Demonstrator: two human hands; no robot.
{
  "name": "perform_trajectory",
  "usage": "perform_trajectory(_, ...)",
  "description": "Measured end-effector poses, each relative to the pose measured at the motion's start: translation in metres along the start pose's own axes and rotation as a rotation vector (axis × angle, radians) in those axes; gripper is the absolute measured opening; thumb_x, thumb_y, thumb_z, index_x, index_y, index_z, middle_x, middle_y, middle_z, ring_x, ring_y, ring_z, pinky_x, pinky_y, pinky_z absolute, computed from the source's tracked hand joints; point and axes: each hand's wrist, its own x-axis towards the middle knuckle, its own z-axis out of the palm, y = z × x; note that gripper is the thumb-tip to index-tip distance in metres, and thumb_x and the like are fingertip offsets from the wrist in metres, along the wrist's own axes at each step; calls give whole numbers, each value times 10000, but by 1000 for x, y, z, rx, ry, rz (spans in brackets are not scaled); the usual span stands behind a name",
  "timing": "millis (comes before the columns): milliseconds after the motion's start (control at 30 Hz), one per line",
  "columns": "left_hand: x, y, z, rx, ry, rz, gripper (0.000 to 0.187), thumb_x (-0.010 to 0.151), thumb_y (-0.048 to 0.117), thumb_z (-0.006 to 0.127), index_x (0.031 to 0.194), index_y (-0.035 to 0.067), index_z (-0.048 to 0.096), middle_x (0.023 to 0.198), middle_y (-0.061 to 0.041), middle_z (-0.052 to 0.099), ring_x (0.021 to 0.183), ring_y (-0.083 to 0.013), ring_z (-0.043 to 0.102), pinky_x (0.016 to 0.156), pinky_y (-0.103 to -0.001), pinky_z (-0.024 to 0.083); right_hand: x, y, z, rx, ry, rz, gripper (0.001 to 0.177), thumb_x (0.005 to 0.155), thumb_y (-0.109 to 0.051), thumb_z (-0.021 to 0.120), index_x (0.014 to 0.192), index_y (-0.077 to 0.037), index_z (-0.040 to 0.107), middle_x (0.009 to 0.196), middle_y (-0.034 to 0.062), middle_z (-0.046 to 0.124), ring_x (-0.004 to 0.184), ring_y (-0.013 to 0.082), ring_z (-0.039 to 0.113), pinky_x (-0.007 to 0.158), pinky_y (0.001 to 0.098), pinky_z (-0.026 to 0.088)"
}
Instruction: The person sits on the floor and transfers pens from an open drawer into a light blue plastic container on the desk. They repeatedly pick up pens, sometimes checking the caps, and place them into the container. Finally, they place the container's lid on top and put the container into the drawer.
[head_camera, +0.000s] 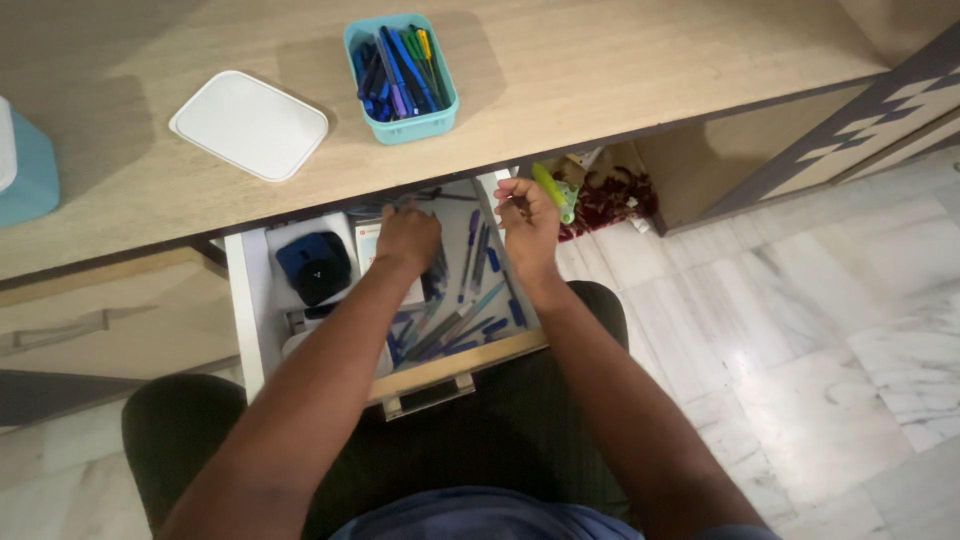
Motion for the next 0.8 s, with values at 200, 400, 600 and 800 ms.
perform_trajectory(200,-9,11,-25,29,-142,3,233,903,132,615,1056,72,780,1120,-127,738,1306,-303,504,1032,-547,312,-2,-5,2,-47,-7,-5,230,967,100,557,1132,-16,666,1018,34,677,814,75,622,687,205,521)
perform_trajectory(400,-29,19,-61,-71,-243,5,243,819,186,715,1031,93,791,1142,-131,703,1273,-302,518,1080,-574,278,-1,-8,2,-69,-17,-2,236,953,114,546,1116,-7,665,1021,32,677,810,72,622,692,204,519)
perform_trajectory(600,-35,15,-69,-298,-152,30,208,767,186,749,966,134,774,1007,-101,753,1098,-281,652,1107,-565,286,-2,-7,3,-50,-10,9,236,948,117,550,1120,-3,660,1010,28,670,811,58,611,677,202,503)
perform_trajectory(800,-45,18,-83,-386,-28,109,198,796,199,757,988,148,765,939,-113,762,1012,-288,685,1038,-456,381,-2,-4,2,-17,-26,-25,189,989,99,574,1123,-2,661,995,26,671,795,56,605,699,200,508)
